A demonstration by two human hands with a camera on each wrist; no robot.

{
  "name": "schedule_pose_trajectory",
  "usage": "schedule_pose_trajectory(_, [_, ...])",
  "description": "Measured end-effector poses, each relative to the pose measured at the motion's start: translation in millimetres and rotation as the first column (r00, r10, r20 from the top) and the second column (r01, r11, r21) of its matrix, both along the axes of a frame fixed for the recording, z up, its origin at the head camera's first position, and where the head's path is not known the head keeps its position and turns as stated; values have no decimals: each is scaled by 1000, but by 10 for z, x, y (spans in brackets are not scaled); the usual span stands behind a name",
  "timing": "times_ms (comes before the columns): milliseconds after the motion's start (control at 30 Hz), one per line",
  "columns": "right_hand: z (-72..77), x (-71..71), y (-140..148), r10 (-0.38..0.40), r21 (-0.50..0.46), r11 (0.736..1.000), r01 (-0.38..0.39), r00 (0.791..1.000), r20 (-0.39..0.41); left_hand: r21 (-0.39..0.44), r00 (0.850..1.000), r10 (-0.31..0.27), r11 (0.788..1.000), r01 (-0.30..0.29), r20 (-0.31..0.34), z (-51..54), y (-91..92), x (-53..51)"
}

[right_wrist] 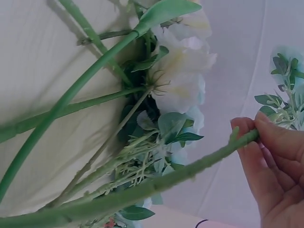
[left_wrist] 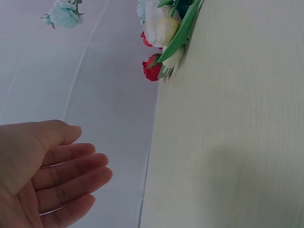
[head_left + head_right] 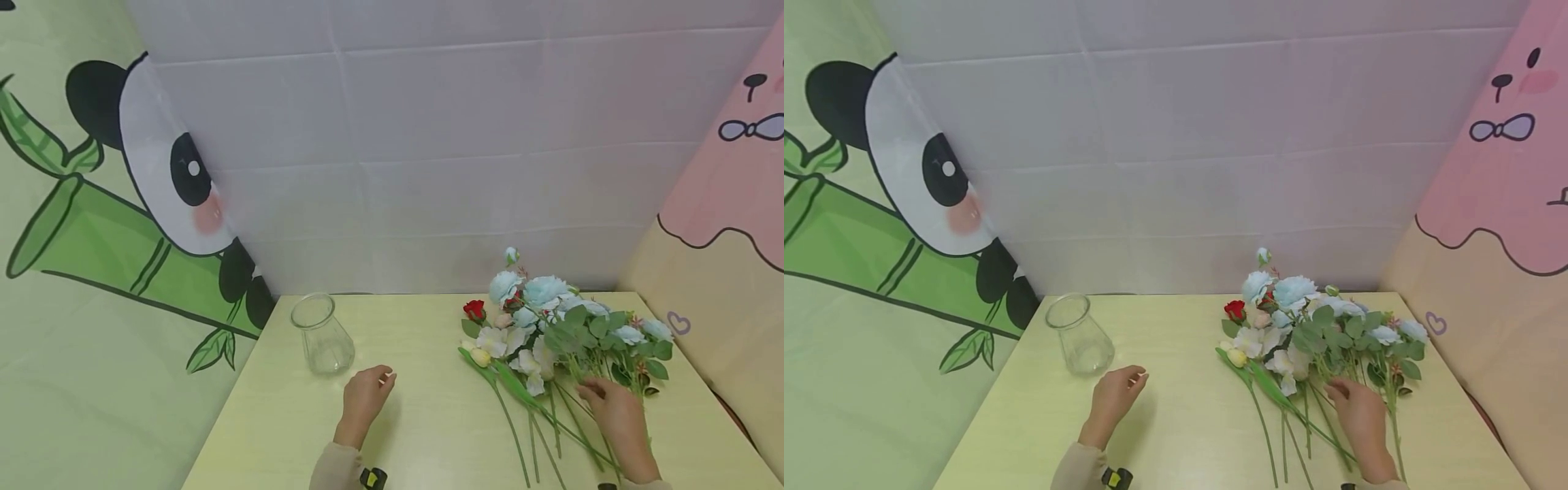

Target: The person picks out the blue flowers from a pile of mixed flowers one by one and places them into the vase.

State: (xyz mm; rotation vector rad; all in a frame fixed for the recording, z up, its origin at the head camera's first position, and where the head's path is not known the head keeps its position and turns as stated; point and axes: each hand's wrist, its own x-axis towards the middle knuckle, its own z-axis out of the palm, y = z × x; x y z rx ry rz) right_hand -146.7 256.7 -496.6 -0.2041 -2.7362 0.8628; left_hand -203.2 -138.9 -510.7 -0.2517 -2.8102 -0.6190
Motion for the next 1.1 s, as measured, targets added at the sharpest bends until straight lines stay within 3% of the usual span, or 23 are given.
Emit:
schedule_pose_trajectory(200, [50,-16,-96,-11,10,1000,12,991,-135,1,1000,3,1000,-3,9,5,4,-14])
schedule_pose_trajectory(433, [119,-48,-250,-42,-60,998,31,980,-196,5,1000,-13,1000,13,-4,-13,42,-1])
schedule_pose_trajectory(800, [195,-120,-597,-30,-175,984,-35,935,-354,-13,998,-52,999,52,-27,-30,140,23])
schedule_pose_trajectory(1000, [152,-156,-751,-31,-294,950,-108,902,-431,-34,994,-89,996,87,-57,-46,206,42])
schedule_pose_trajectory(1100, [130,-171,-830,-32,-332,935,-129,898,-439,-45,993,-110,993,108,-50,-82,249,59])
